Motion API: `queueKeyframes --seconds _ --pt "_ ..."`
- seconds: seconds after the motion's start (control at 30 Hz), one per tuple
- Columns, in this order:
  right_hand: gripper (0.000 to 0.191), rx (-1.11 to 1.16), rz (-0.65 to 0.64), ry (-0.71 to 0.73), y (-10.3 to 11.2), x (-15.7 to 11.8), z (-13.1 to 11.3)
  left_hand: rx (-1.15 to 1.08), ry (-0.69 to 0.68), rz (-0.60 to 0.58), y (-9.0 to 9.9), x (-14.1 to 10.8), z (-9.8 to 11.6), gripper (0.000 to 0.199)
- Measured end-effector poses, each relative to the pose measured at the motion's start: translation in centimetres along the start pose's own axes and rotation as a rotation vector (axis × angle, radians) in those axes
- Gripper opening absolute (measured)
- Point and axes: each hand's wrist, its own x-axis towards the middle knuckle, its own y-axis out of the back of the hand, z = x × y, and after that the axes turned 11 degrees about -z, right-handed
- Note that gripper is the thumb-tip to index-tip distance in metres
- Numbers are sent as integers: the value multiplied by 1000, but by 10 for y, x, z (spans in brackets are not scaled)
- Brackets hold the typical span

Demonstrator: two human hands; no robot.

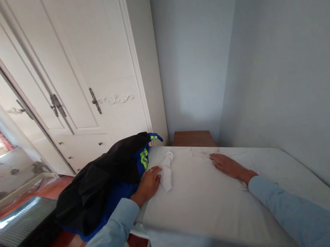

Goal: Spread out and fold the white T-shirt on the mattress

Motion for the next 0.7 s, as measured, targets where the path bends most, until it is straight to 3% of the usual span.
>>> queueKeyframes --seconds 0.2,0.33,0.4,0.53,0.7 --pt "43 -166 -64 -49 15 4 -21 -19 51 42 -5 -1 5 41" --pt "39 -13 101 -152 18 28 -66 -89 51 43 -4 1 2 42" --pt "39 90 104 -182 9 47 -93 -147 67 58 -6 3 -1 43" --pt "47 131 -34 -187 -19 88 -137 -260 90 109 -9 4 -6 43" --pt "26 206 -56 -267 -39 127 -157 -285 69 134 -10 4 -6 45"
